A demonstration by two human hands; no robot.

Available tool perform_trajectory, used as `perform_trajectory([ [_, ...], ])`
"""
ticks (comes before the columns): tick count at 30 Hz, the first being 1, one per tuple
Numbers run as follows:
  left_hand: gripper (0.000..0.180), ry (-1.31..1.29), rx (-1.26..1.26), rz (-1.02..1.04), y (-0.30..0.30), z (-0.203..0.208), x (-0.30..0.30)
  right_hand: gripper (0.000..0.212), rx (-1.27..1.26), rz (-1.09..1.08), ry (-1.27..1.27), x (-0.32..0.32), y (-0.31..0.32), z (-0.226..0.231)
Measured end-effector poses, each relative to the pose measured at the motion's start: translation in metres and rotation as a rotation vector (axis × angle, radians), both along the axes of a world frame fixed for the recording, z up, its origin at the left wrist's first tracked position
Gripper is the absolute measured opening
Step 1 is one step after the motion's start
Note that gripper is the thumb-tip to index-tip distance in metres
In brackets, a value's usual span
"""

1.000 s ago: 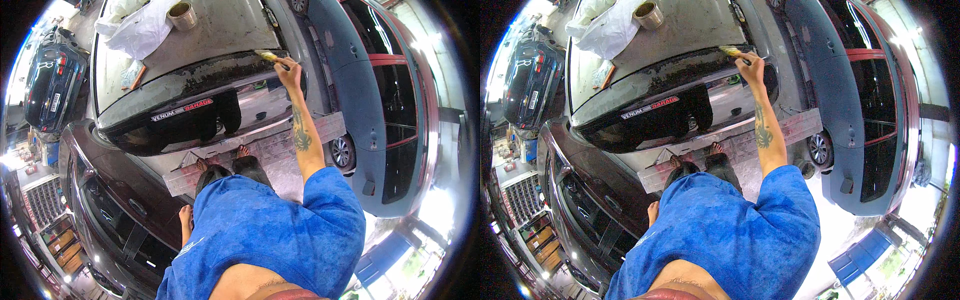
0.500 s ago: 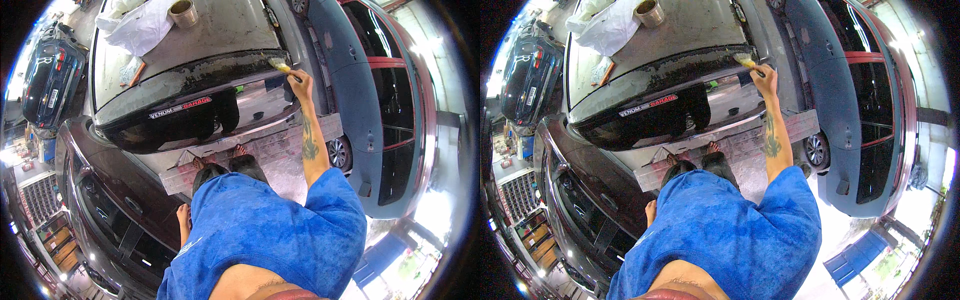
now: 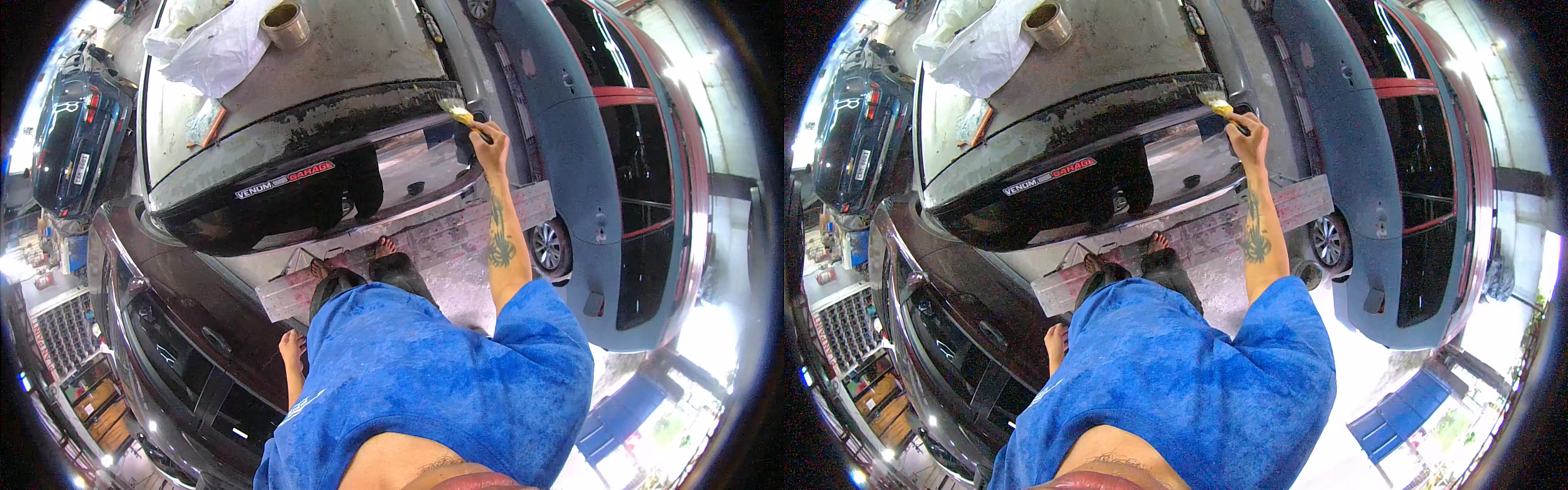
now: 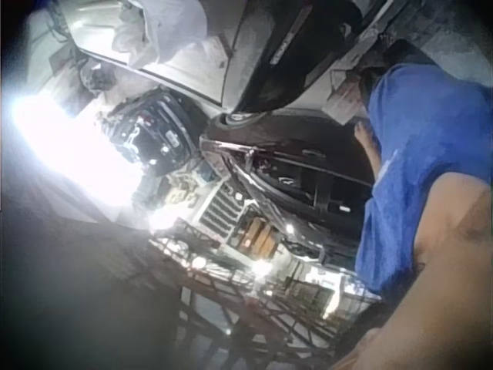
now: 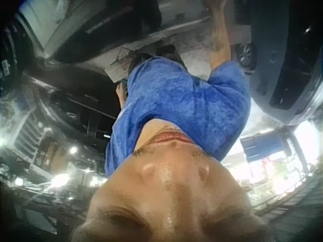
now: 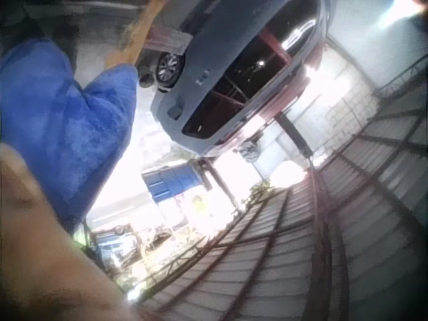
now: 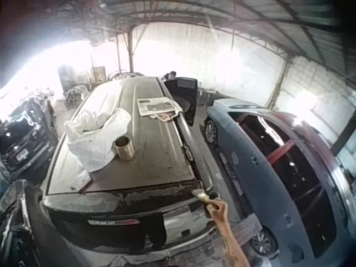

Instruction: The person applies a dark filler paste to the rear trunk lid of a car using a brush, then spreads and smooths it with a putty knife. The person repeatedly dips the brush into a can and works along the trunk edge and surface.

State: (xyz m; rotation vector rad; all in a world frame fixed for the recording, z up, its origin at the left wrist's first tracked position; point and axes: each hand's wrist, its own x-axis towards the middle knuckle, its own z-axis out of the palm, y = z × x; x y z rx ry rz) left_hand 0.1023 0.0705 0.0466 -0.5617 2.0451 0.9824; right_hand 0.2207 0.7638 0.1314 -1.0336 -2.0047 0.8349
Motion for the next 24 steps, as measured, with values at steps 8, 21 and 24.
perform_trajectory([
  [8,0.032,0.007,-0.045,-0.140,-0.008,-0.008,0.004,0.025,0.035,0.024,0.094,-0.019,0.036,-0.007],
  [21,0.030,0.159,-0.027,-0.126,-0.020,-0.018,0.039,0.025,-0.095,-0.003,0.193,0.001,0.012,-0.018],
  [24,0.031,0.111,-0.079,-0.138,-0.013,-0.013,0.037,0.026,-0.052,0.052,0.181,-0.019,-0.002,-0.018],
])
